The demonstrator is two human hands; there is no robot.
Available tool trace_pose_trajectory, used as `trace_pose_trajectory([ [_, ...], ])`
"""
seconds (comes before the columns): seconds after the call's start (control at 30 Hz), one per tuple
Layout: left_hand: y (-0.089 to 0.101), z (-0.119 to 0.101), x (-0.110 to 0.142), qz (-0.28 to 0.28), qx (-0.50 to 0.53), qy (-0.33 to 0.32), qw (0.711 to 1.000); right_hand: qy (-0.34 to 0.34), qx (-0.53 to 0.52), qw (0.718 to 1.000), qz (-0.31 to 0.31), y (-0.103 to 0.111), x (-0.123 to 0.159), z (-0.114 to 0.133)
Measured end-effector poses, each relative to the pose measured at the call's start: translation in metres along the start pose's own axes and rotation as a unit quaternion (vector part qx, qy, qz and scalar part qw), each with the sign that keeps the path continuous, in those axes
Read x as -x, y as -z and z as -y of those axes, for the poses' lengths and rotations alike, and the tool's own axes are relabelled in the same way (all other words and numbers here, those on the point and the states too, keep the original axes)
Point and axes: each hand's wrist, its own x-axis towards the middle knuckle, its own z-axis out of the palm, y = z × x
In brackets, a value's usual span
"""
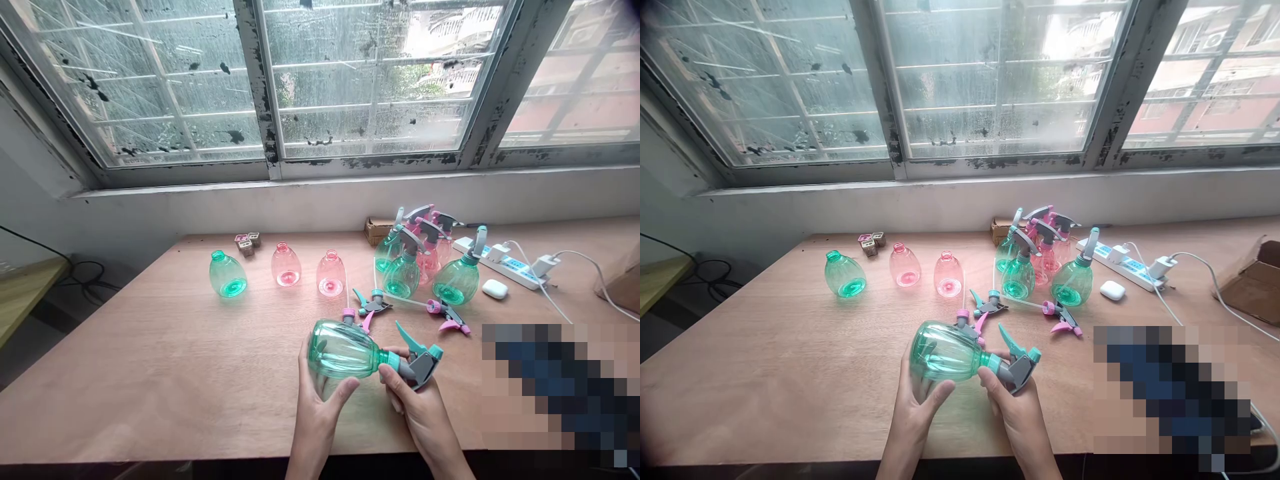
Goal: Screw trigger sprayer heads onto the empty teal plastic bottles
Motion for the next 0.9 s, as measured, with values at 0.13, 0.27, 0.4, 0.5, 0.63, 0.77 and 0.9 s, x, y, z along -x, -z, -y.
trace_pose_trajectory([
  [0.13, -0.002, -0.009, 0.0, -0.029, -0.012, -0.002, 1.0, 0.002, 0.006, 1.0, -0.003, -0.003, 0.003, 0.002],
  [0.27, -0.002, -0.012, -0.001, 0.009, -0.013, 0.007, 1.0, 0.011, -0.007, 1.0, -0.014, -0.001, 0.003, 0.001],
  [0.4, 0.002, -0.005, -0.002, 0.047, -0.01, 0.005, 0.999, 0.005, -0.049, 0.999, -0.007, 0.007, -0.003, -0.005],
  [0.5, 0.006, -0.002, -0.003, 0.08, -0.014, 0.012, 0.997, -0.001, -0.051, 0.999, -0.004, 0.011, -0.005, -0.009],
  [0.63, 0.006, -0.004, 0.0, 0.065, -0.009, 0.002, 0.998, 0.001, -0.035, 0.999, 0.005, 0.009, -0.003, -0.009],
  [0.77, 0.004, -0.009, 0.002, 0.051, 0.018, 0.004, 0.999, 0.004, -0.018, 1.0, 0.002, 0.003, 0.001, -0.003],
  [0.9, 0.0, -0.016, 0.002, 0.019, 0.016, 0.014, 1.0, 0.011, 0.0, 1.0, 0.007, -0.002, 0.003, 0.002],
])
